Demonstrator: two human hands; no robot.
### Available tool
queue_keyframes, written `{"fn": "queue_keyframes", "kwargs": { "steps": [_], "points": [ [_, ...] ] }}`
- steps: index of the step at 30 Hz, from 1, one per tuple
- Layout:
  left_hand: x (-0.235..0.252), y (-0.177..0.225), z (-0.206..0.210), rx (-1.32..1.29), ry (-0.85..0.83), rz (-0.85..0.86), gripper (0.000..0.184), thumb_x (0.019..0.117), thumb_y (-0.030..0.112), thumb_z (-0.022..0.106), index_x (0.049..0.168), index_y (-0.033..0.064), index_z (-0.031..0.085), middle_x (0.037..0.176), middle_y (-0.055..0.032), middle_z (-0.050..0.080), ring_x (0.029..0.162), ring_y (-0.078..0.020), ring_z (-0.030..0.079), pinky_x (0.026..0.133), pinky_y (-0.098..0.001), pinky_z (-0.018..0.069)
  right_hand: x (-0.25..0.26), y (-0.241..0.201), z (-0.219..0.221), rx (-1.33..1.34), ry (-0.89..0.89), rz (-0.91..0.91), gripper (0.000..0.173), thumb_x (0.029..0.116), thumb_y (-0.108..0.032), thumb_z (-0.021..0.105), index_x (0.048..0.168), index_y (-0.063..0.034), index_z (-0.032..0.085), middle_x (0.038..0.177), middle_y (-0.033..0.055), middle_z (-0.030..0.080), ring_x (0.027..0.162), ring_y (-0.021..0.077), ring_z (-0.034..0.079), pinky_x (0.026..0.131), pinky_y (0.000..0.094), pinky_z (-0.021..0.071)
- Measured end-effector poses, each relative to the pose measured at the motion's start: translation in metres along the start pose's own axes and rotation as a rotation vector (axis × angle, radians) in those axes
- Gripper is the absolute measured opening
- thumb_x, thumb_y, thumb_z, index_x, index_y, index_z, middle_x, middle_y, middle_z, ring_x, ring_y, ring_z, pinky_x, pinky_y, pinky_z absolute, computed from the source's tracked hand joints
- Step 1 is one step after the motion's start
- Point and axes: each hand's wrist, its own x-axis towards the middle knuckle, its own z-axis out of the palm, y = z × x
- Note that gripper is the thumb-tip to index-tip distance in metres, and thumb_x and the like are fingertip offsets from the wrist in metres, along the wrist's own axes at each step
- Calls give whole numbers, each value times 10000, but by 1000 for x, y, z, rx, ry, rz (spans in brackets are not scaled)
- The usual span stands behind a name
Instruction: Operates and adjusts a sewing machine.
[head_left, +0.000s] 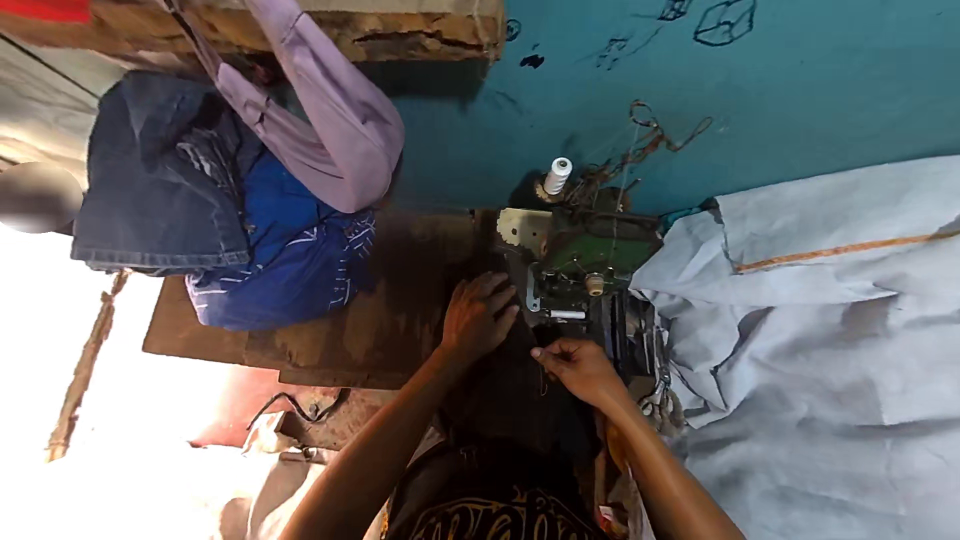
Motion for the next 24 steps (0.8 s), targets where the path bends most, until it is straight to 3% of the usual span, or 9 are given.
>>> {"fn": "queue_keyframes", "kwargs": {
  "steps": [2, 5, 8, 11, 13, 15, 18, 21, 24],
  "points": [
    [-1, 0, -3, -17, 16, 118, 275, 1006, 255, 575, 1124, 141, 795, 1296, -71, 706, 1326, -321, 579, 1110, -608, 399, -9, -8, -11, -175, 244, -285, 316, 1016, -287, 629, 1053, 7, 739, 935, 160, 733, 851, 275, 720, 803, 492, 585],
    [-15, 19, -7, -41, -66, 226, 253, 1037, 171, 546, 1119, 115, 779, 1213, -47, 743, 1202, -258, 676, 1099, -577, 438, -4, -36, -44, -392, 546, -741, 309, 1018, -255, 589, 1018, -1, 764, 918, 163, 747, 864, 295, 731, 778, 475, 591],
    [-12, 21, 5, -3, 3, 238, 233, 1021, 142, 569, 1125, 101, 774, 1210, -43, 741, 1085, -233, 718, 1014, -484, 521, 35, -86, -78, -648, 457, -913, 336, 1056, -299, 518, 1091, -67, 759, 1031, 140, 742, 1037, 343, 677, 888, 493, 535],
    [0, 26, -3, -20, -143, 187, 276, 1031, 157, 553, 1190, 58, 755, 1351, -80, 676, 1151, -303, 678, 1012, -512, 503, 88, -128, -91, -899, -4, -688, 331, 1061, -327, 512, 1087, -108, 759, 1081, 137, 723, 1111, 369, 652, 929, 592, 503],
    [3, 28, -11, -14, -215, 166, 284, 1041, 170, 542, 1188, 37, 746, 1333, -112, 679, 1170, -327, 668, 1030, -512, 497, 114, -149, -86, -1054, -289, -451, 315, 1053, -311, 547, 1012, -76, 751, 1027, 168, 703, 1053, 378, 653, 886, 630, 490],
    [2, 25, -12, -28, -161, 184, 261, 1034, 154, 552, 1127, 29, 761, 1233, -123, 721, 1099, -327, 701, 972, -499, 537, 125, -165, -81, -1188, -476, -298, 371, 1065, -311, 535, 983, -4, 727, 1004, 212, 674, 1023, 388, 636, 875, 618, 461],
    [2, 25, -13, -41, -164, 152, 234, 1019, 115, 579, 1143, 36, 761, 1211, -130, 718, 1092, -322, 699, 960, -498, 541, 132, -175, -74, -1319, -519, -98, 538, 1032, -475, 546, 1017, 29, 731, 1043, 244, 677, 1068, 401, 628, 909, 629, 442],
    [12, 31, -20, -16, -318, 78, 279, 1046, 152, 548, 1227, 44, 731, 1335, -146, 653, 1201, -340, 639, 1023, -508, 492, 136, -180, -71, -1237, -470, 77, 771, 978, -633, 537, 1101, 115, 683, 1150, 295, 649, 1165, 415, 593, 993, 612, 406],
    [18, 34, -23, 9, -376, 57, 292, 1055, 171, 535, 1258, 82, 725, 1335, -155, 630, 1197, -353, 615, 1001, -510, 491, 137, -181, -65, -1282, -376, 24, 777, 993, -638, 497, 1142, 105, 667, 1209, 316, 626, 1221, 457, 565, 1005, 659, 390]
  ]
}}
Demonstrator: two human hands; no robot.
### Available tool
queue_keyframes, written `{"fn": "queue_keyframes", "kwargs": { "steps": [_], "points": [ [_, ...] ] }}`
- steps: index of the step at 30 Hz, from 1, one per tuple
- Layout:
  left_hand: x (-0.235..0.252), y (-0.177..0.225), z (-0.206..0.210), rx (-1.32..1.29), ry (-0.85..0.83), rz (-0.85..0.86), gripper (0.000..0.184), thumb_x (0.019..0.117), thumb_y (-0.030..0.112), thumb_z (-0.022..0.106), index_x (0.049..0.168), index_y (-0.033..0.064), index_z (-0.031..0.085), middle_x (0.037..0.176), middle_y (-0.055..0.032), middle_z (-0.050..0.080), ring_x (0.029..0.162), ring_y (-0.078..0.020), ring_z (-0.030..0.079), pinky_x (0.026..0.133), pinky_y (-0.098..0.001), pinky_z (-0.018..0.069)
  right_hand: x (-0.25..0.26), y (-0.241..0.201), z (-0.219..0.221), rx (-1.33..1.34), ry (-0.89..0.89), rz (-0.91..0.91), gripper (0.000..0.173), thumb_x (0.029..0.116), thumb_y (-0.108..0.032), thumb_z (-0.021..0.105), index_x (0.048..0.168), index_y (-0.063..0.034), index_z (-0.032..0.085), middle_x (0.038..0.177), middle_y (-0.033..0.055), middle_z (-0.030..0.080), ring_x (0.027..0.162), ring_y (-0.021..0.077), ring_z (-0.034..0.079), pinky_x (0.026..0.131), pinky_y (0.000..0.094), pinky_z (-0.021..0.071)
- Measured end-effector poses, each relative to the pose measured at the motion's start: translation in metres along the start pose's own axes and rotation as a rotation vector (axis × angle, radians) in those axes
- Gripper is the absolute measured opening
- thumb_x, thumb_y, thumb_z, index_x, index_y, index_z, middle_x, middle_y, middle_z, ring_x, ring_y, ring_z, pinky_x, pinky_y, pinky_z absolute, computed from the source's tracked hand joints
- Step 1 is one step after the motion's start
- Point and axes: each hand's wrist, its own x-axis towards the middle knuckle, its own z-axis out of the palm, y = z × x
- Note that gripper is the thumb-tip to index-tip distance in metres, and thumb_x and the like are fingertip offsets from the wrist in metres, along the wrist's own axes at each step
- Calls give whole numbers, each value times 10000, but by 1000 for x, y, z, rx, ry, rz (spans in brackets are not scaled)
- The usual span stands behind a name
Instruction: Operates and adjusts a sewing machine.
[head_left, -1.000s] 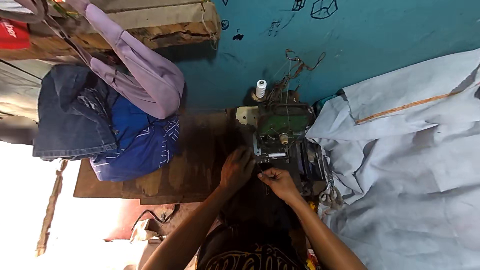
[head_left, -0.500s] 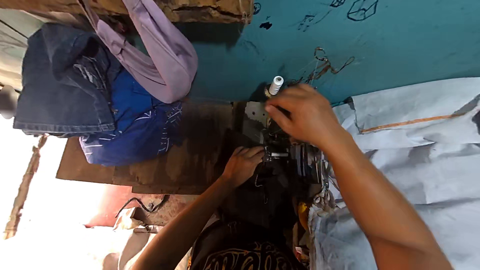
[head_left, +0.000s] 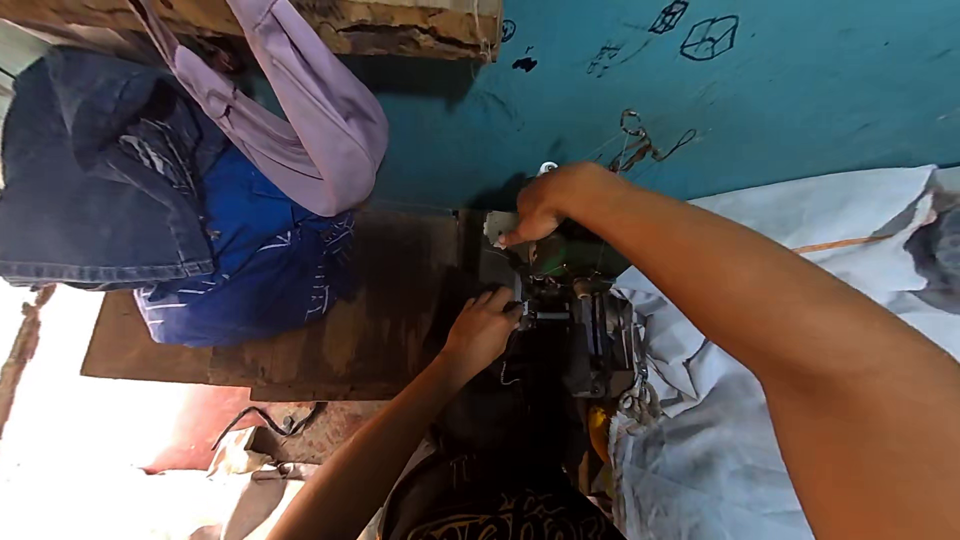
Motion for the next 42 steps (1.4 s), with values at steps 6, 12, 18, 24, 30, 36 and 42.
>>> {"fn": "queue_keyframes", "kwargs": {
  "steps": [6, 12, 18, 24, 30, 36, 42],
  "points": [
    [5, 5, 1, 72, 1, -28, 296, 1061, 181, 519, 1267, 89, 710, 1290, -120, 662, 1183, -338, 626, 977, -504, 502, 10, -5, 1, -154, 115, -39, 425, 1011, -350, 583, 1107, 54, 675, 1208, 293, 612, 1173, 472, 588, 859, 678, 466],
    [12, -4, 15, 93, 171, 12, 308, 1037, 211, 571, 1230, 29, 726, 1321, -129, 674, 1216, -323, 640, 991, -492, 521, -23, -22, 3, -132, 270, 78, 442, 1065, -314, 524, 1098, 107, 654, 1105, 309, 635, 1064, 498, 627, 761, 634, 509],
    [17, -4, 26, 130, 283, 6, 293, 1019, 214, 604, 1179, 11, 742, 1262, -141, 690, 1159, -327, 663, 966, -493, 537, -19, -5, 8, -71, 228, 59, 567, 1054, -474, 470, 977, 47, 681, 1036, 273, 652, 1052, 457, 631, 780, 632, 477],
    [17, -4, 27, 138, 302, 2, 308, 1020, 229, 608, 1162, -9, 743, 1228, -156, 692, 1122, -340, 668, 933, -494, 548, -17, -3, 10, 0, 236, 73, 619, 1051, -520, 451, 1036, 53, 684, 1102, 278, 646, 1109, 458, 614, 809, 637, 475],
    [11, -9, 21, 129, 335, 78, 273, 1013, 206, 592, 1146, 53, 775, 1287, -70, 712, 1127, -287, 700, 918, -471, 570, -68, 5, 67, 226, 1306, -159, 540, 1072, -483, 423, 1266, -72, 714, 1020, 185, 718, 931, 336, 688, 792, 503, 534],
    [6, -16, 13, 164, 165, 118, 350, 1064, 233, 486, 1258, 67, 725, 1403, -31, 651, 1274, -252, 625, 1033, -462, 508, -7, 81, 263, 1575, 1204, 217, 501, 1079, -163, 459, 1559, -49, 373, 1542, 138, 463, 1258, 166, 576, 1029, 358, 503],
    [9, -17, 16, 251, 187, 134, 389, 1053, 270, 465, 1263, 68, 722, 1382, -43, 662, 1232, -267, 642, 973, -476, 520, 42, 91, 298, 1844, 633, 232, 471, 1134, -342, 273, 1100, -18, 613, 784, 34, 617, 605, 108, 581, 584, 293, 533]
  ]
}}
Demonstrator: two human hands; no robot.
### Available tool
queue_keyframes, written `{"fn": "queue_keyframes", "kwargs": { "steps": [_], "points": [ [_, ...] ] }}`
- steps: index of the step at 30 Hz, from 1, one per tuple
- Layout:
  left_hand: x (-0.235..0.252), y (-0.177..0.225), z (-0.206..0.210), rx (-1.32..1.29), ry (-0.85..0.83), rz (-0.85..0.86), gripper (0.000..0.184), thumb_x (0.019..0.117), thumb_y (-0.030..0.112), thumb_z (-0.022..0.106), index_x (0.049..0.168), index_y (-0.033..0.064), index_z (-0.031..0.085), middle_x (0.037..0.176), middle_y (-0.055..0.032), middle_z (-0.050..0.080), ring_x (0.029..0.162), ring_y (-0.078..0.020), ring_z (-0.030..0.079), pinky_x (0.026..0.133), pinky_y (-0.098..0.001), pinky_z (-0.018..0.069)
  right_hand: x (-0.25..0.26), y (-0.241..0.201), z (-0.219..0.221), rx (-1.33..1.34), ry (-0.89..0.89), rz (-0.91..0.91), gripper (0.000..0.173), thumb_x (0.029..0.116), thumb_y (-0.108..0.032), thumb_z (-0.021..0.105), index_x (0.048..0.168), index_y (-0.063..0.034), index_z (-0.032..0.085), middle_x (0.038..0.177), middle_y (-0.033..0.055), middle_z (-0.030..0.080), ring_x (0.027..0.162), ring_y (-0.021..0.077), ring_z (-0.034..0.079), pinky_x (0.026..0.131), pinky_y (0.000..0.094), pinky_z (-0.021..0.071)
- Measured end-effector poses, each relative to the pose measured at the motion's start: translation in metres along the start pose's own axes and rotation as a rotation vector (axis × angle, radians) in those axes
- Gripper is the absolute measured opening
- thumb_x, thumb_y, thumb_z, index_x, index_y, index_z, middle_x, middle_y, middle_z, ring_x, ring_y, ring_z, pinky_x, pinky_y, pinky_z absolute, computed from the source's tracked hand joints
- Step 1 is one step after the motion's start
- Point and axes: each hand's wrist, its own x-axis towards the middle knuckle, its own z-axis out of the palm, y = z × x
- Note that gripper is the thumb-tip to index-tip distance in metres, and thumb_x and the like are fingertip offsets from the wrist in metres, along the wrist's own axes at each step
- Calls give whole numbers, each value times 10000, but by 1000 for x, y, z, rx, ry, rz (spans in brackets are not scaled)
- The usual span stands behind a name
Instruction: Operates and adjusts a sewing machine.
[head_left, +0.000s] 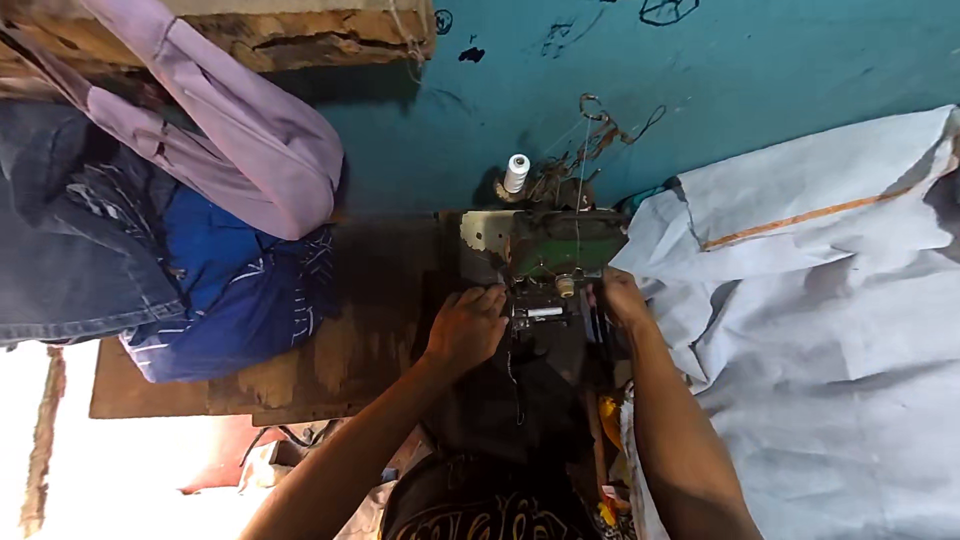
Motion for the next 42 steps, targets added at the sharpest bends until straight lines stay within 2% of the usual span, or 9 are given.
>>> {"fn": "queue_keyframes", "kwargs": {
  "steps": [1, 3, 7, 9, 19, 24, 28, 35, 42],
  "points": [
    [1, 2, -3, 20, -20, -6, 390, 1055, 267, 462, 1264, 62, 720, 1389, -49, 657, 1234, -275, 640, 956, -483, 524, -9, -1, 7, -48, 33, 51, 598, 1122, -454, 187, 953, -41, 585, 683, 9, 552, 535, 104, 514, 531, 287, 484],
    [4, 7, -9, 50, -68, -27, 395, 1062, 266, 452, 1272, 58, 713, 1406, -52, 645, 1245, -286, 632, 930, -502, 521, -53, -14, 35, -126, 191, 3, 659, 1125, -417, 195, 902, 45, 608, 691, 46, 544, 599, 126, 502, 615, 340, 464],
    [2, 6, -1, 119, -35, -26, 407, 1055, 290, 446, 1286, 92, 716, 1407, -29, 648, 1223, -278, 644, 870, -506, 527, -121, -29, 104, -79, 177, -319, 223, 978, -165, 658, 981, 51, 710, 822, 56, 678, 742, 57, 631, 724, 256, 546],
    [3, 6, -3, 110, -78, -46, 434, 1062, 319, 430, 1324, 94, 693, 1441, -32, 622, 1260, -282, 620, 919, -523, 508, -121, -32, 118, -3, 108, -302, 196, 926, -122, 730, 1052, 29, 739, 913, 89, 728, 836, 80, 684, 790, 256, 571],
    [11, 4, -11, 161, -134, -78, 541, 1049, 455, 403, 1379, 108, 655, 1468, -29, 599, 1270, -268, 602, 928, -512, 471, -115, -39, 126, 58, 115, -234, 113, 950, -95, 701, 941, 13, 730, 789, 27, 683, 713, 14, 625, 698, 186, 532],
    [18, 2, -20, 162, -212, -78, 607, 1037, 524, 417, 1408, 91, 625, 1506, -47, 564, 1307, -284, 576, 952, -547, 445, -144, -53, 119, 20, -8, -169, 257, 980, -126, 655, 1148, 65, 689, 933, 66, 719, 832, 34, 658, 786, 200, 545],
    [24, -5, -20, 177, -206, -50, 635, 1028, 548, 423, 1416, 82, 613, 1491, -79, 573, 1306, -307, 581, 971, -583, 447, -152, -49, 122, 19, -30, -156, 168, 969, -108, 671, 961, 52, 720, 760, 16, 647, 668, -13, 554, 649, 158, 479],
    [36, -12, -25, 176, -231, -30, 679, 1008, 574, 447, 1422, 58, 599, 1508, -98, 552, 1325, -313, 563, 1022, -606, 406, -143, -58, 120, 74, -32, -16, 190, 949, -131, 721, 819, 6, 700, 685, -22, 605, 613, -12, 516, 607, 170, 448],
    [50, -20, -35, 168, -454, -82, 992, 865, 816, 480, 1555, 106, 435, 1649, -54, 362, 1500, -286, 348, 1116, -646, 283, -141, -58, 120, 73, -35, 16, 187, 931, -141, 749, 817, 1, 706, 697, -16, 623, 625, -9, 535, 615, 173, 459]
  ]
}}
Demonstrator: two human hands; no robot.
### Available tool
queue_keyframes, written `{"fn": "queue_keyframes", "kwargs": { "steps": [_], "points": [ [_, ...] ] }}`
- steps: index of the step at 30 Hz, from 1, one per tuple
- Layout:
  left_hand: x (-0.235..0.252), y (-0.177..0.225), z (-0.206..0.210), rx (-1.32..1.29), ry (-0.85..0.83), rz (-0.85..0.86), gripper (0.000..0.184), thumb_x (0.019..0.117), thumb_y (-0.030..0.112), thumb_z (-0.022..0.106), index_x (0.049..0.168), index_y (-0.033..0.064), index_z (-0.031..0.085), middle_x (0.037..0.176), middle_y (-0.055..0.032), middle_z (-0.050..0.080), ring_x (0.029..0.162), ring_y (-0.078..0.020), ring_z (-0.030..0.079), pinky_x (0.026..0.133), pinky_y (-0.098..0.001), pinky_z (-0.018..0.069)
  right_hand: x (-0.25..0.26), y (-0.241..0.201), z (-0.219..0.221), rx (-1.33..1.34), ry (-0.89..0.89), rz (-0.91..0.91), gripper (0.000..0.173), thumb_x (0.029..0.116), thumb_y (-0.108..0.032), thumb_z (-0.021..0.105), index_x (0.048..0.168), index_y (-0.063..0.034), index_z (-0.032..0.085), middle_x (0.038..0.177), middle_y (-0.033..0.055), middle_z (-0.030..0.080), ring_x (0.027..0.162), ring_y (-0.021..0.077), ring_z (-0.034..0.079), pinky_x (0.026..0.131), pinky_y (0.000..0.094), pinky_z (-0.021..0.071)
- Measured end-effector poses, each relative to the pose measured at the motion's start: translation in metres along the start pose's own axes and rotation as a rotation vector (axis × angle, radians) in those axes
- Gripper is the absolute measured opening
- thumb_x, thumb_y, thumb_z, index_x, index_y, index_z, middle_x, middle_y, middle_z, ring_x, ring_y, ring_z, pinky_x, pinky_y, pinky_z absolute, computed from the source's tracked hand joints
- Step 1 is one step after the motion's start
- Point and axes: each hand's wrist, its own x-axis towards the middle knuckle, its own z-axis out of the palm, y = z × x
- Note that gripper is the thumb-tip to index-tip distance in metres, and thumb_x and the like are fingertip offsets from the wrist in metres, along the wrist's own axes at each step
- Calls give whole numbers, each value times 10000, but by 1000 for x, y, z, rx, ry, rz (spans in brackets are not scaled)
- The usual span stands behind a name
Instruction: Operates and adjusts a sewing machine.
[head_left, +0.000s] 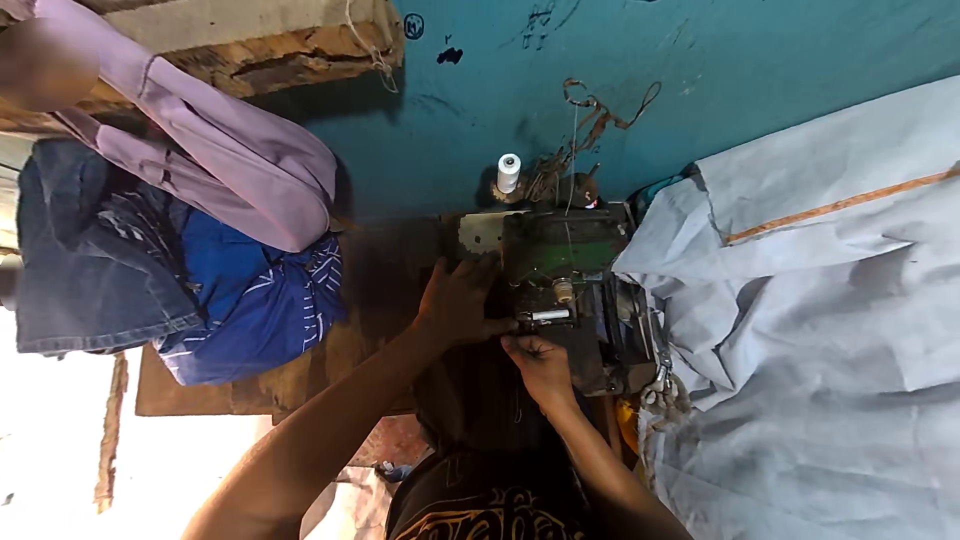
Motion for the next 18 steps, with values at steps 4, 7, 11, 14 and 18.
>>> {"fn": "queue_keyframes", "kwargs": {
  "steps": [4, 7, 11, 14, 18],
  "points": [
    [6, -18, -1, -32, 74, 83, 848, 926, 728, 508, 1519, 122, 494, 1612, -71, 423, 1449, -327, 422, 1097, -651, 327, 4, -3, 2, -10, 5, 5, 205, 927, -144, 754, 787, -6, 695, 661, -27, 597, 590, -10, 512, 583, 175, 441],
    [18, -37, 7, -258, 307, -8, 398, 1047, 298, 533, 1380, 107, 643, 1435, -97, 612, 1310, -370, 566, 1047, -619, 431, 3, 0, 4, -2, 26, 7, 227, 919, -141, 762, 752, -13, 677, 637, -36, 577, 572, -8, 495, 569, 175, 430],
    [43, -26, 8, -561, 520, -140, 250, 940, 224, 691, 1121, 72, 770, 1190, -169, 697, 1176, -385, 616, 985, -592, 480, 6, -4, 7, 10, 43, 0, 271, 918, -121, 759, 694, -28, 637, 600, -48, 533, 540, -9, 468, 540, 167, 414],
    [53, -19, 12, -518, 476, -119, 189, 883, 183, 714, 1036, 97, 785, 1257, -156, 655, 1223, -421, 554, 920, -654, 445, 5, -3, 8, 3, 39, 29, 223, 904, -110, 771, 730, -21, 663, 630, -43, 570, 567, -11, 500, 564, 165, 437],
    [62, -24, 9, -495, 474, -99, 156, 897, 139, 691, 1022, 83, 765, 1295, -152, 634, 1242, -431, 536, 908, -662, 440, 2, -1, 8, 19, 28, 44, 152, 900, -103, 773, 818, -1, 695, 713, -17, 620, 648, 5, 548, 633, 180, 475]
  ]
}}
